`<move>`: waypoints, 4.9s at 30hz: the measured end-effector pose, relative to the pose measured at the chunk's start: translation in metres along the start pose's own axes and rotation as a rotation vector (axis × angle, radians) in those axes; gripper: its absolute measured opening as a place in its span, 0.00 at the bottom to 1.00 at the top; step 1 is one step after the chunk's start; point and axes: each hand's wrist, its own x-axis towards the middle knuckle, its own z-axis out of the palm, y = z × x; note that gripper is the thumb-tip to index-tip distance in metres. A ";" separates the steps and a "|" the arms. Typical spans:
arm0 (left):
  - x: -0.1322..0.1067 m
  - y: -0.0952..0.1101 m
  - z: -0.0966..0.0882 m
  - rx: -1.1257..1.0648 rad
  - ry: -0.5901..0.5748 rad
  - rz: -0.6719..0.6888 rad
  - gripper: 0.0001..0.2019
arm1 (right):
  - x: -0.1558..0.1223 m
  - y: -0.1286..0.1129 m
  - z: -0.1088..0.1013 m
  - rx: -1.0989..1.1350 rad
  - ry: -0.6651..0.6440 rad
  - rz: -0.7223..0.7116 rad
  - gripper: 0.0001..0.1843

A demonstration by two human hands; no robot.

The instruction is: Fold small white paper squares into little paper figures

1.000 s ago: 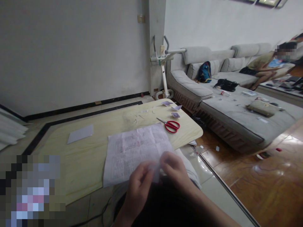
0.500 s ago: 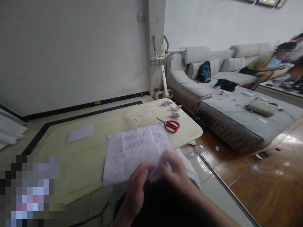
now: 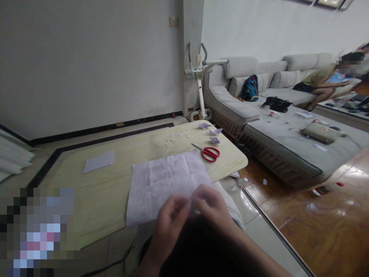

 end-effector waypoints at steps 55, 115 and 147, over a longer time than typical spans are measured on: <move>0.015 -0.015 -0.016 0.302 -0.042 0.024 0.15 | 0.004 0.007 -0.001 0.028 -0.049 0.039 0.13; 0.014 -0.013 -0.015 0.371 0.014 0.019 0.10 | 0.008 0.003 -0.017 -0.027 -0.254 0.123 0.15; 0.009 -0.008 -0.011 0.490 -0.095 0.198 0.15 | 0.006 0.001 -0.005 0.222 -0.134 0.221 0.15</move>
